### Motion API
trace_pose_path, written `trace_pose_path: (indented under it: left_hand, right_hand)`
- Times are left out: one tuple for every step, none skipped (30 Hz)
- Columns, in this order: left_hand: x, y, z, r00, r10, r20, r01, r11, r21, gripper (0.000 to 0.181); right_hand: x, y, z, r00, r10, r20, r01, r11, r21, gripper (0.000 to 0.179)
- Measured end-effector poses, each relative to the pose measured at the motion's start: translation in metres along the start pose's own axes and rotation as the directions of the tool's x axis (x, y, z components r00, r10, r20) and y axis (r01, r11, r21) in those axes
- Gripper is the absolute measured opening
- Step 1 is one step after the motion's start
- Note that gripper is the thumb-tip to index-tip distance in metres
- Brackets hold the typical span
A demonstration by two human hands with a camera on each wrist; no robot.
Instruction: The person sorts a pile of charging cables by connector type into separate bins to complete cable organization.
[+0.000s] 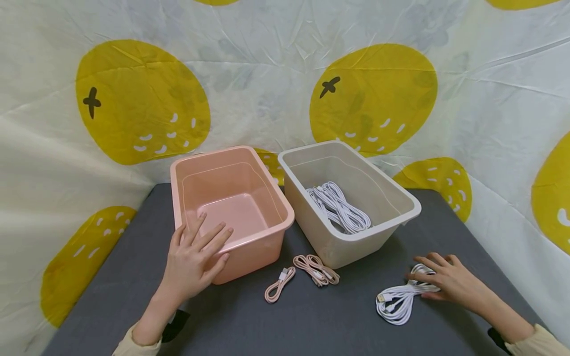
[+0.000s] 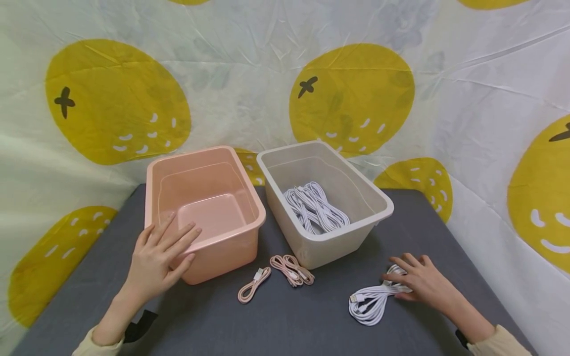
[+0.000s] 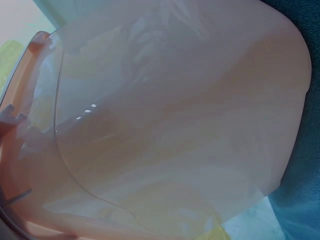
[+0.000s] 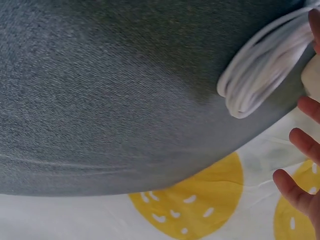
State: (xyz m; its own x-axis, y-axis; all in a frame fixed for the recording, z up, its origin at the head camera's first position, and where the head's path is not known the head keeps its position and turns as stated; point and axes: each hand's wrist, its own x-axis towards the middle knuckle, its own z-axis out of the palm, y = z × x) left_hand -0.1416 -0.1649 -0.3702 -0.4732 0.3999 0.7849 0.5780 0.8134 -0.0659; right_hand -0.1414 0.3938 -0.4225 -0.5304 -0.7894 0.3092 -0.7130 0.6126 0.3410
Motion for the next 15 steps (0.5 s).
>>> trace_pose_path:
  left_hand:
    - [0.0,0.0,0.0,1.0,0.0,-0.002,0.0,1.0,-0.001,0.049]
    - [0.0,0.0,0.0,1.0,0.0,-0.005,0.0,1.0,-0.004,0.048]
    - [0.0,0.0,0.001,1.0,-0.001,-0.007,0.001,1.0,-0.006,0.048]
    - [0.0,0.0,0.001,1.0,-0.001,-0.011,0.001,1.0,-0.006,0.048]
    - [0.0,0.0,0.001,1.0,-0.001,-0.012,0.001,1.0,-0.005,0.048]
    - [0.0,0.0,0.0,1.0,-0.002,-0.014,0.002,1.0,-0.006,0.048]
    - [0.0,0.0,0.0,1.0,-0.002,-0.015,0.002,1.0,-0.007,0.048]
    - [0.0,0.0,0.0,1.0,-0.002,-0.015,0.002,1.0,-0.007,0.048]
    - [0.001,0.001,0.0,1.0,-0.003,-0.016,0.003,1.0,-0.006,0.048]
    - [0.001,0.001,0.0,1.0,-0.003,-0.016,0.003,1.0,-0.006,0.048]
    - [0.001,0.001,0.0,1.0,-0.003,-0.015,0.003,1.0,-0.008,0.048]
    - [0.001,0.001,0.0,1.0,-0.003,-0.015,0.003,1.0,-0.01,0.048]
    - [0.001,0.0,0.0,1.0,-0.002,-0.015,0.002,1.0,-0.01,0.048]
    - [0.001,0.0,0.0,1.0,-0.002,-0.015,0.002,1.0,-0.009,0.048]
    - [0.001,0.0,-0.001,1.0,-0.001,-0.015,0.001,1.0,-0.008,0.048]
  right_hand:
    - [0.0,0.0,0.0,1.0,-0.002,-0.004,0.002,1.0,0.008,0.043]
    - [-0.001,0.0,0.0,1.0,-0.002,-0.004,0.002,1.0,0.009,0.042]
    - [-0.001,0.0,0.001,1.0,0.0,-0.004,0.0,1.0,0.014,0.041]
    - [-0.002,0.0,0.002,1.0,0.001,-0.002,-0.001,1.0,0.015,0.04]
    - [-0.002,0.001,0.003,1.0,0.004,-0.002,-0.004,1.0,0.018,0.04]
    - [-0.003,0.001,0.004,1.0,0.005,-0.002,-0.005,1.0,0.023,0.04]
    - [-0.003,0.001,0.005,1.0,0.007,-0.005,-0.007,1.0,0.028,0.04]
    - [-0.004,0.001,0.007,1.0,0.007,-0.007,-0.007,0.999,0.032,0.04]
    - [-0.005,0.001,0.008,1.0,0.008,-0.008,-0.008,0.999,0.034,0.039]
    - [-0.005,0.001,0.01,1.0,0.008,-0.009,-0.008,0.999,0.034,0.039]
    - [-0.006,0.001,0.011,1.0,0.008,-0.009,-0.008,0.999,0.034,0.039]
    - [-0.006,0.001,0.013,1.0,0.007,-0.008,-0.006,0.999,0.032,0.039]
    - [-0.006,0.001,0.014,1.0,0.006,-0.009,-0.006,0.999,0.031,0.04]
    - [-0.006,0.001,0.015,1.0,0.005,-0.008,-0.004,1.0,0.027,0.04]
    - [-0.006,0.001,0.016,1.0,0.004,-0.009,-0.004,1.0,0.027,0.04]
